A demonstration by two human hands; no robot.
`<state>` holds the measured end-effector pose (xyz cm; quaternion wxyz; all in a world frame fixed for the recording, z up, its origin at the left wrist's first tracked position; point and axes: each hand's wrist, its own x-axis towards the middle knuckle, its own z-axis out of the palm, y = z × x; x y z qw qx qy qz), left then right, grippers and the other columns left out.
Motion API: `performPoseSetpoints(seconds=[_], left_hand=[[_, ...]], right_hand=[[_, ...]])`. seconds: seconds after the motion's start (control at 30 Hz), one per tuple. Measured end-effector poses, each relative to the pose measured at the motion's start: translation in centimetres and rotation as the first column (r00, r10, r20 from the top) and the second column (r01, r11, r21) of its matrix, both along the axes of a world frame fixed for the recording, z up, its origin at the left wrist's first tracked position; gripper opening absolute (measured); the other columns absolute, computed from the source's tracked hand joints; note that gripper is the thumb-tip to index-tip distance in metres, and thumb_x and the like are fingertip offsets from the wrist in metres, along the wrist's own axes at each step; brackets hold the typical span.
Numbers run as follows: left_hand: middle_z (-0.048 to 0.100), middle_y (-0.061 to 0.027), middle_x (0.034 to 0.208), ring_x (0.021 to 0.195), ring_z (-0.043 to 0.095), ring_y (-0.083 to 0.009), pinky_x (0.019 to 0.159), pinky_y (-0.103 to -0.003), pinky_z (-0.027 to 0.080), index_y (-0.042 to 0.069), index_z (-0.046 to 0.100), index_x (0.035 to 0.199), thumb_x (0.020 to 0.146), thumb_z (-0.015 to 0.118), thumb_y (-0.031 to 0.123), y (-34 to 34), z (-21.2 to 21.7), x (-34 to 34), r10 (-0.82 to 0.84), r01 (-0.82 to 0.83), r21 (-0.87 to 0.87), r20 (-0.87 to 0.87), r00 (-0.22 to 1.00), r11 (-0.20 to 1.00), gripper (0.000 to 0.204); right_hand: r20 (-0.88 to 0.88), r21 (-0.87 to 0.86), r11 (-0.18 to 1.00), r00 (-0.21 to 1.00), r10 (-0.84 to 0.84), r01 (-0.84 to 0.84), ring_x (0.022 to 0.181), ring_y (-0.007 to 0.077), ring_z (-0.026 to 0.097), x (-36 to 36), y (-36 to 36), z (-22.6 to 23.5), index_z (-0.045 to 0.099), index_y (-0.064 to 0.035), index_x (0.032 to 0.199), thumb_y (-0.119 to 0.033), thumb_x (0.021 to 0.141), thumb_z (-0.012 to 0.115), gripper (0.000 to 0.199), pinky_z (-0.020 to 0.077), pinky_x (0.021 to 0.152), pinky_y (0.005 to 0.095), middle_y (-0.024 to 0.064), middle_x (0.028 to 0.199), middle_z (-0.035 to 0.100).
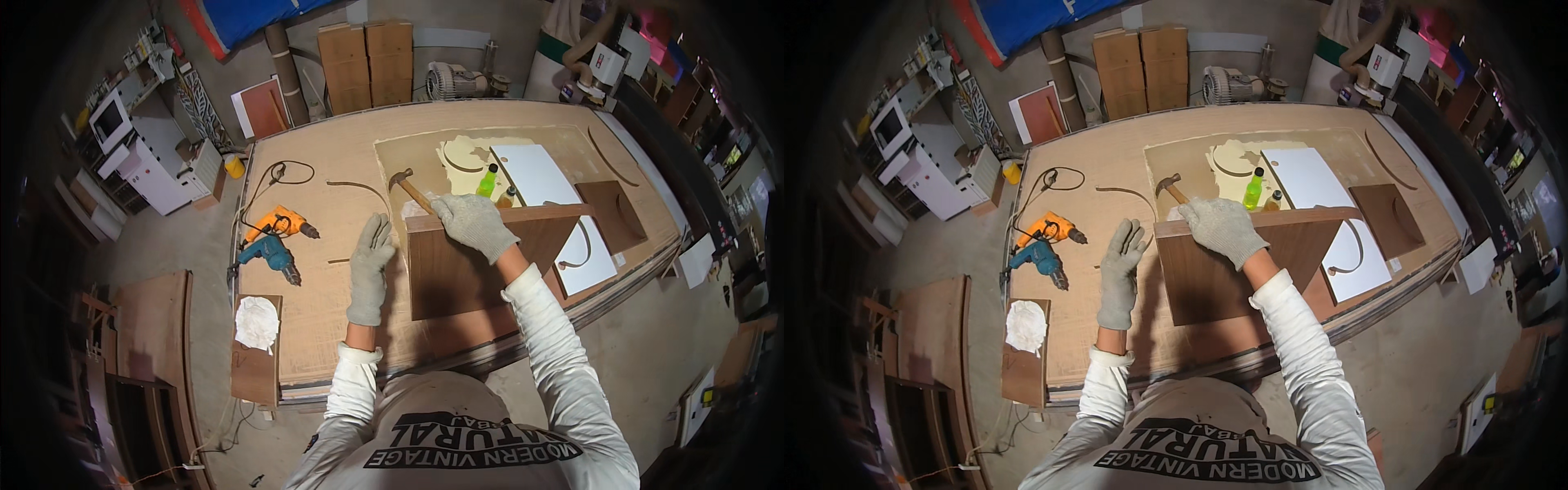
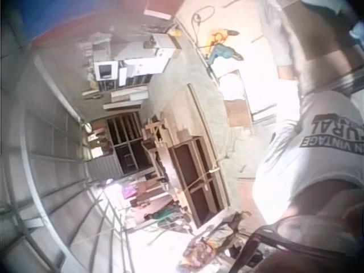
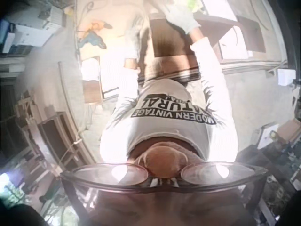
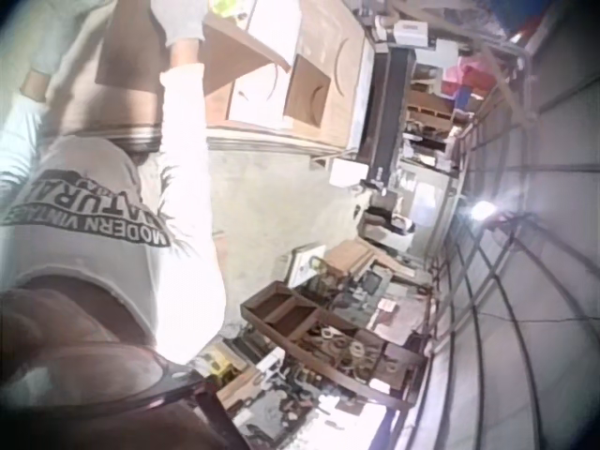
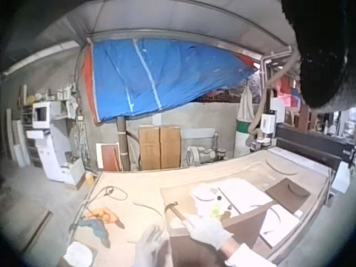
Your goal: The person applies adhesive from a bottle to a wooden strip and a board, then joins the pieces together and secures the edge by tapping it with a hammer and a wooden block.
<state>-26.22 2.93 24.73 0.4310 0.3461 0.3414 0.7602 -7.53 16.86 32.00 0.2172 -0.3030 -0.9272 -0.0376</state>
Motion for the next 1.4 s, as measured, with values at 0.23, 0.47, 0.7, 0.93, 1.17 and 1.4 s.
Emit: performPoseSetpoints(seconds=[0.23,0.47,0.7,0.93,1.17,1.4], left_hand=[[0.049,-0.0190,0.159,0.143,0.049,-0.0259,0.118,-0.037,0.040,-0.002,0.041,0.158,0.100,0.067,0.021,2.8,2.1,1.3,0.021,-0.157,-0.149,-0.656,0.755,0.976,0.067],[0.065,-0.0107,0.129,0.112,0.062,-0.0172,0.097,-0.031,0.051,-0.006,0.046,0.153,0.103,0.063,0.018,4.9,2.0,3.2,0.013,-0.156,-0.280,-0.454,0.891,0.947,0.058],[0.067,-0.0128,0.131,0.113,0.064,-0.0179,0.095,-0.024,0.052,-0.003,0.049,0.148,0.102,0.064,0.012,6.1,-4.0,1.4,0.252,-0.411,-0.065,-0.700,0.668,0.909,0.051],[0.053,0.0034,0.087,0.075,0.048,-0.0070,0.068,-0.024,0.043,-0.004,0.044,0.155,0.102,0.060,0.006,3.8,0.7,5.1,0.172,-0.208,-0.062,-0.364,0.915,0.976,0.057],[0.047,0.0059,0.085,0.074,0.043,-0.0045,0.068,-0.022,0.039,-0.003,0.044,0.157,0.101,0.064,0.006,2.7,1.4,5.3,0.200,-0.237,-0.046,-0.393,0.897,0.970,0.060],[0.069,-0.0120,0.125,0.119,0.061,-0.0277,0.108,-0.040,0.043,0.004,0.054,0.151,0.104,0.064,0.023,1.5,8.2,3.0,0.138,-0.250,0.182,-0.973,-0.185,0.951,0.052]], right_hand=[[0.007,-0.098,0.993,0.998,-0.059,0.059,0.086,0.0330,0.074,-0.7,1.6,-0.6,0.075,-0.0140,0.105,-0.028,0.101,0.051,0.028,0.0578,0.075,0.0495,0.0114,0.095,0.074],[-0.155,-0.099,0.993,0.985,-0.075,0.060,0.092,0.0343,0.074,-0.3,-0.8,-0.5,0.075,-0.0132,0.102,-0.033,0.096,0.058,0.026,0.0578,0.079,0.0479,0.0154,0.099,0.074],[-0.554,-0.258,0.963,0.829,-0.081,-0.078,0.128,0.0432,0.055,-5.6,-3.5,0.3,0.051,0.0009,0.142,-0.035,0.098,0.063,0.058,0.0443,0.108,0.0525,0.0276,0.123,0.063],[-0.562,-0.257,0.966,0.816,-0.135,-0.017,0.135,0.0496,0.048,2.4,-0.5,-0.2,0.038,0.0049,0.153,-0.043,0.103,0.058,0.072,0.0398,0.114,0.0544,0.0348,0.131,0.057],[-0.626,-0.207,0.974,0.752,-0.207,0.096,0.131,0.0527,0.050,8.2,2.3,-1.0,0.042,0.0017,0.150,-0.041,0.104,0.059,0.065,0.0446,0.110,0.0560,0.0353,0.129,0.056],[-0.393,-0.280,0.959,0.905,-0.160,0.048,0.116,0.0461,0.060,8.7,2.2,0.1,0.062,-0.0084,0.138,-0.035,0.102,0.061,0.045,0.0534,0.096,0.0536,0.0313,0.134,0.054]])
